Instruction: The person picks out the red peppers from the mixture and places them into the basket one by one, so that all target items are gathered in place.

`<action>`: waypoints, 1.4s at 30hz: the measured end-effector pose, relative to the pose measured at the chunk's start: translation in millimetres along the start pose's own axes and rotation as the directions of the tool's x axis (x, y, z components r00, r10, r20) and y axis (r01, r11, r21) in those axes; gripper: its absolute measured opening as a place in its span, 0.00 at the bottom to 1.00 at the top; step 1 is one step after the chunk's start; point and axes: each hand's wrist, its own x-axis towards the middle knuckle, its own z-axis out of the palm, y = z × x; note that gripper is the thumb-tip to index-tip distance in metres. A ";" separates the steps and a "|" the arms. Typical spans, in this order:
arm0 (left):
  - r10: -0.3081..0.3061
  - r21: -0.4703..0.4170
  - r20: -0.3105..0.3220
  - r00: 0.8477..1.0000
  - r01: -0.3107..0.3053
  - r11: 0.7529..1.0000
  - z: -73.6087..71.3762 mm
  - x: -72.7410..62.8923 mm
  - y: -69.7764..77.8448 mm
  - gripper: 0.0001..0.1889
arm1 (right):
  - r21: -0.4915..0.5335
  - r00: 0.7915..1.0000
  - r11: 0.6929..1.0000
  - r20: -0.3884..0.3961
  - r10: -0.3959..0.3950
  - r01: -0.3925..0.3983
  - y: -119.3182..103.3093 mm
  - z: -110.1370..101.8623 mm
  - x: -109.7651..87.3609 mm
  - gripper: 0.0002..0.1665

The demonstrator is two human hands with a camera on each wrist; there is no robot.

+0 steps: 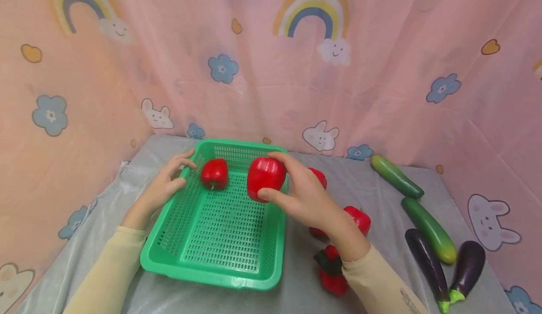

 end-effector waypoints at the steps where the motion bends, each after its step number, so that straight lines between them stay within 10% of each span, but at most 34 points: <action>1: -0.001 0.001 -0.002 1.000 0.001 1.000 -0.1 -0.1 0.2 0.19 | 0.000 1.000 1.000 -0.002 -0.002 0.002 -0.1 0.4 1.9 0.47; 42: -0.011 -0.007 0.008 1.000 0.011 1.000 -1.9 1.3 -7.7 0.20 | 0.076 0.992 0.995 0.114 0.055 -0.064 12.9 38.0 89.2 0.44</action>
